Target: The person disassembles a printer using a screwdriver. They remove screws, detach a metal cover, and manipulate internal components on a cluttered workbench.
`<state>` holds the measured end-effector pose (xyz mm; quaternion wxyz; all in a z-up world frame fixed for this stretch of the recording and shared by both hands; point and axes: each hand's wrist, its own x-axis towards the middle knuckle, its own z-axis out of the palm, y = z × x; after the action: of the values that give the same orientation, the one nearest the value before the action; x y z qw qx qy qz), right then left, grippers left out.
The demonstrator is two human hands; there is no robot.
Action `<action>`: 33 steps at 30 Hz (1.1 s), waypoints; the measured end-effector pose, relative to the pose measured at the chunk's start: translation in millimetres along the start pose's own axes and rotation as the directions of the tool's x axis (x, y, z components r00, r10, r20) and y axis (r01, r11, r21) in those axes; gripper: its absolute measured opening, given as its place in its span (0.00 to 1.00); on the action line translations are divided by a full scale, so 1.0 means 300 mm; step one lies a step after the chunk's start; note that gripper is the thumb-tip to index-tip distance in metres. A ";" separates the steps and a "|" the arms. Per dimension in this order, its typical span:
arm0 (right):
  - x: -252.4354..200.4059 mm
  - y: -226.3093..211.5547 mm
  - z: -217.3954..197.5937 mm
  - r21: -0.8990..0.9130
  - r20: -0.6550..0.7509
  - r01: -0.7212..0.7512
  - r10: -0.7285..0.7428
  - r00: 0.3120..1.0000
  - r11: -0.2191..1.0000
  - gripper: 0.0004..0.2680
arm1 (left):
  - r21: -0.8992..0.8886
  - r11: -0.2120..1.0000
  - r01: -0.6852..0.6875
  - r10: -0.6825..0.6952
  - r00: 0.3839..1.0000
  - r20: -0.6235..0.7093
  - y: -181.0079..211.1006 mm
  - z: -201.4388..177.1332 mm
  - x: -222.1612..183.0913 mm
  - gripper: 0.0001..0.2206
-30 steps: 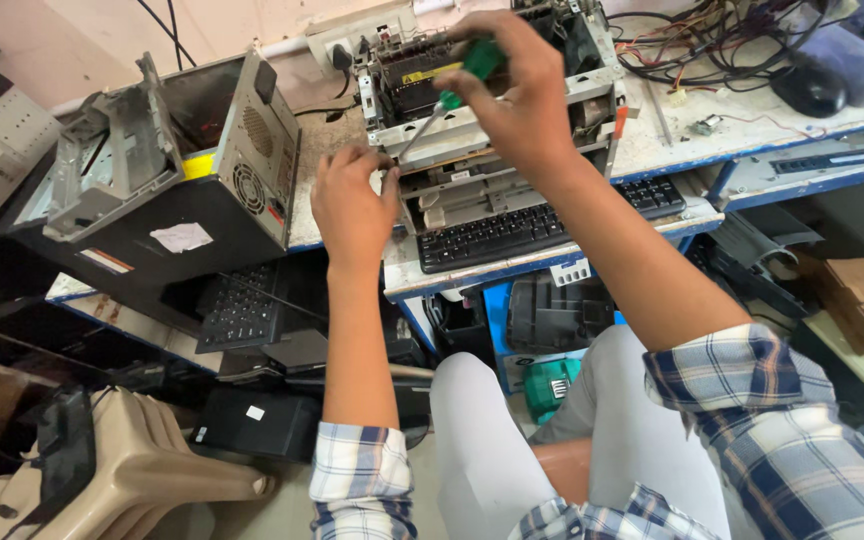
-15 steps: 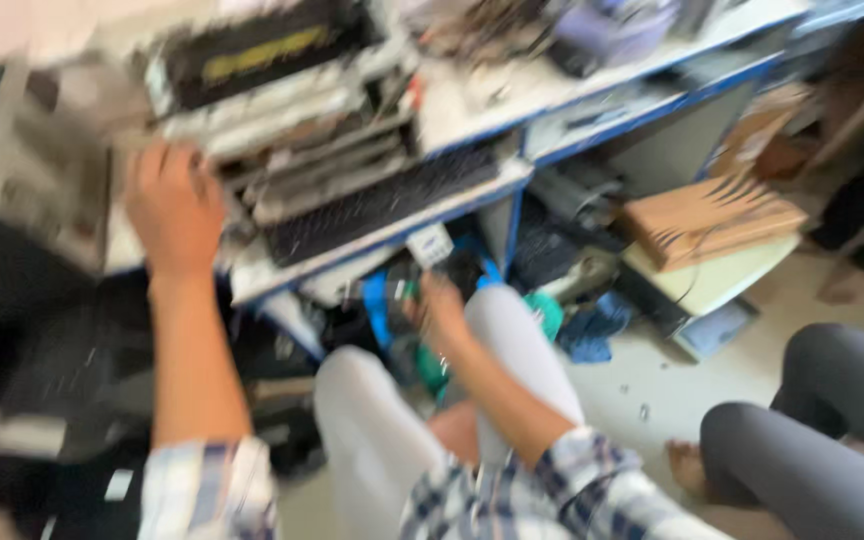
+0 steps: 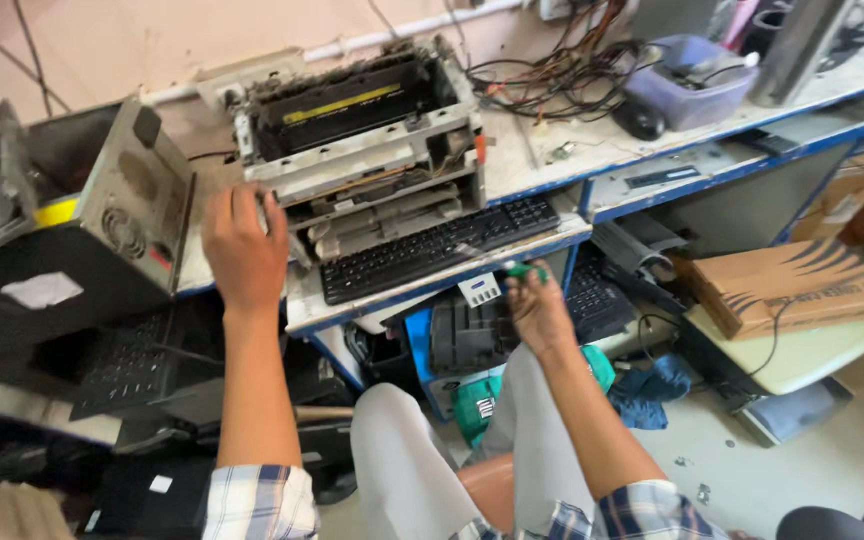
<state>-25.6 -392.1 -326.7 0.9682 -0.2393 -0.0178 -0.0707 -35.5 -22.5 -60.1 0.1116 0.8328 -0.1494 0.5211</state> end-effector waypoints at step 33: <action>0.446 -0.273 0.387 -0.895 0.439 0.428 -0.079 0.895 -0.126 0.15 | -0.098 0.995 -0.009 0.002 0.998 -0.070 0.127 0.221 0.166 0.05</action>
<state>94.7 -426.8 -177.0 0.4402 -0.8620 -0.1234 -0.2189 26.4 -87.1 -42.7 0.1563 0.8072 -0.1731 0.5422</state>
